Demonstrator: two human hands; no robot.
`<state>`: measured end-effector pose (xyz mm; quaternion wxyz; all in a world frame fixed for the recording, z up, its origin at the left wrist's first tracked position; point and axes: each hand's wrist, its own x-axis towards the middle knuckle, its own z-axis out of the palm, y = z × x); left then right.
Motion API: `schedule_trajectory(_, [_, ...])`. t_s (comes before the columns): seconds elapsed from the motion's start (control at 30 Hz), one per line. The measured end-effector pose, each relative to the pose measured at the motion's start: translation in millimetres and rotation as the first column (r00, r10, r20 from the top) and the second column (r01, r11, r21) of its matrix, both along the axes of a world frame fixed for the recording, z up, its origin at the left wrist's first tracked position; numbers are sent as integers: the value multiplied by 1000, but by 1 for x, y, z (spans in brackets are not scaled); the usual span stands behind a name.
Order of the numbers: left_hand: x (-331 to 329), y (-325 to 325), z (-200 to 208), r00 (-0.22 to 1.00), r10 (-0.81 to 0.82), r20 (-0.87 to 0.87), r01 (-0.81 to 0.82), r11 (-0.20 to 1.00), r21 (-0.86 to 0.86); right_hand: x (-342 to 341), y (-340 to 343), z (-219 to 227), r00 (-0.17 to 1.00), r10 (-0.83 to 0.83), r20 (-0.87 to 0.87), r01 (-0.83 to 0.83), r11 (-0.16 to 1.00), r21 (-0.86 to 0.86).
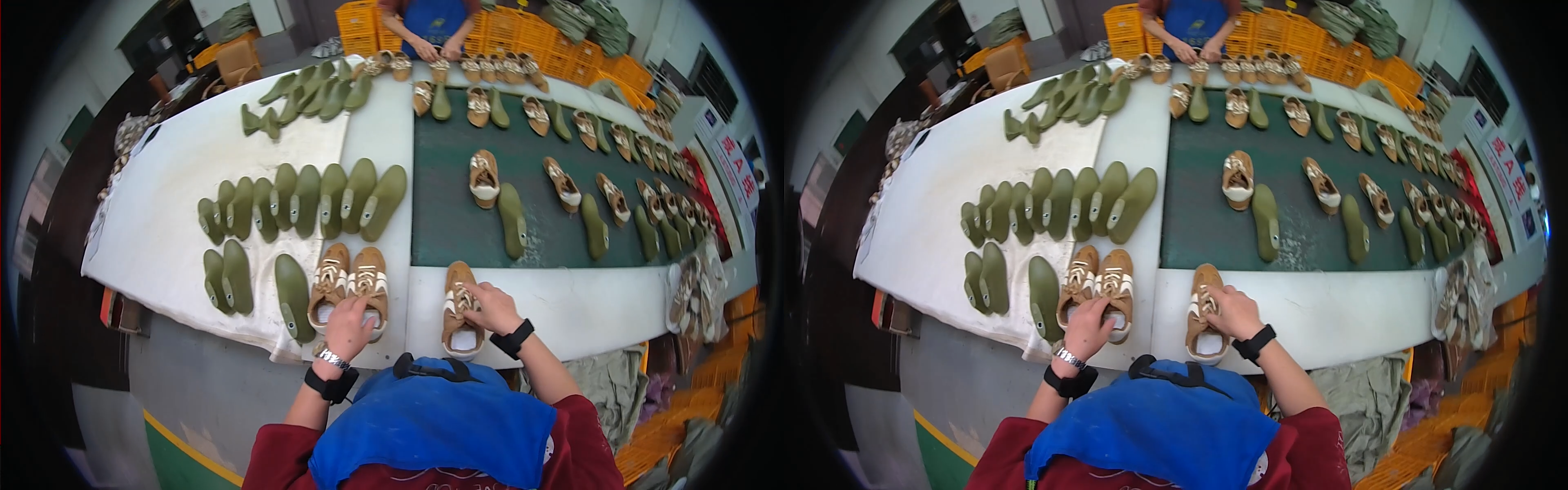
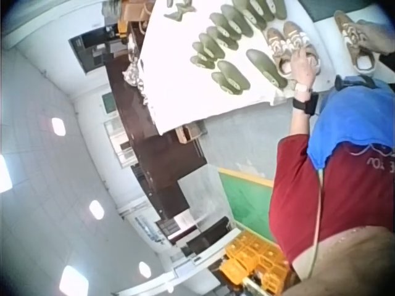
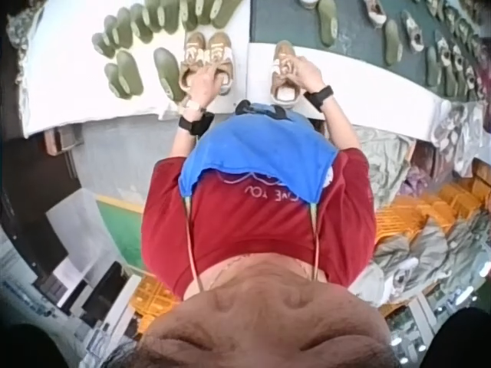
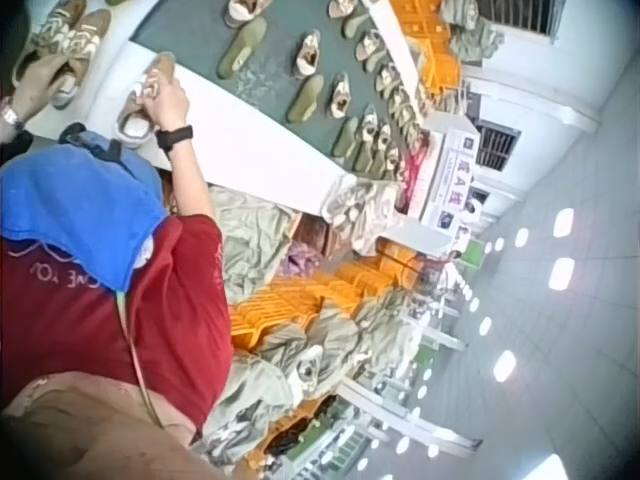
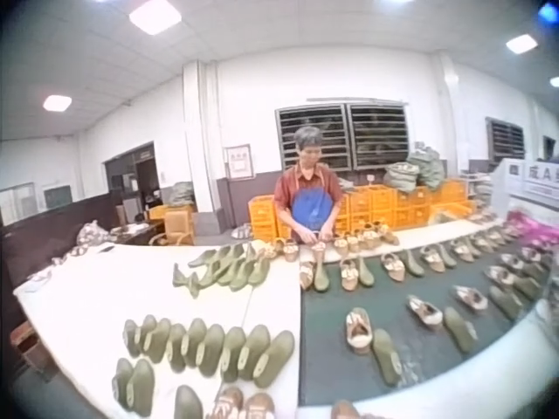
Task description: The recorder takes shoe uppers from a bin, inserts shoe lasts, and places them onto a conveyor belt for processing.
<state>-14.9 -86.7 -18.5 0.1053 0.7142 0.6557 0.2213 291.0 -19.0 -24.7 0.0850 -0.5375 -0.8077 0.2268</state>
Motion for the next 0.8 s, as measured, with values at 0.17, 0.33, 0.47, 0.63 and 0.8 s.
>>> schedule_trajectory(0.17, [91, 43, -3, 900, -424, 101, 436, 874, -216, 25, -20, -30, 988, -85, -127, 36, 935, -352])
schedule_trajectory(0.33, [141, 58, -17, 873, -484, -58, 440, 835, -331, 16, -33, -46, 916, -249, -316, 213, 966, -144])
schedule_trajectory(0.47, [135, 63, -26, 883, -451, 133, 466, 876, -124, 17, -41, -34, 798, -389, -460, 322, 921, -220])
schedule_trajectory(0.63, [131, 56, -15, 913, -369, 176, 376, 927, -9, 10, -48, -12, 815, -352, -460, 325, 935, -140])
schedule_trajectory(0.8, [136, 50, 14, 869, -495, -32, 496, 866, 68, 0, -43, 4, 882, -207, -423, 341, 900, 271])
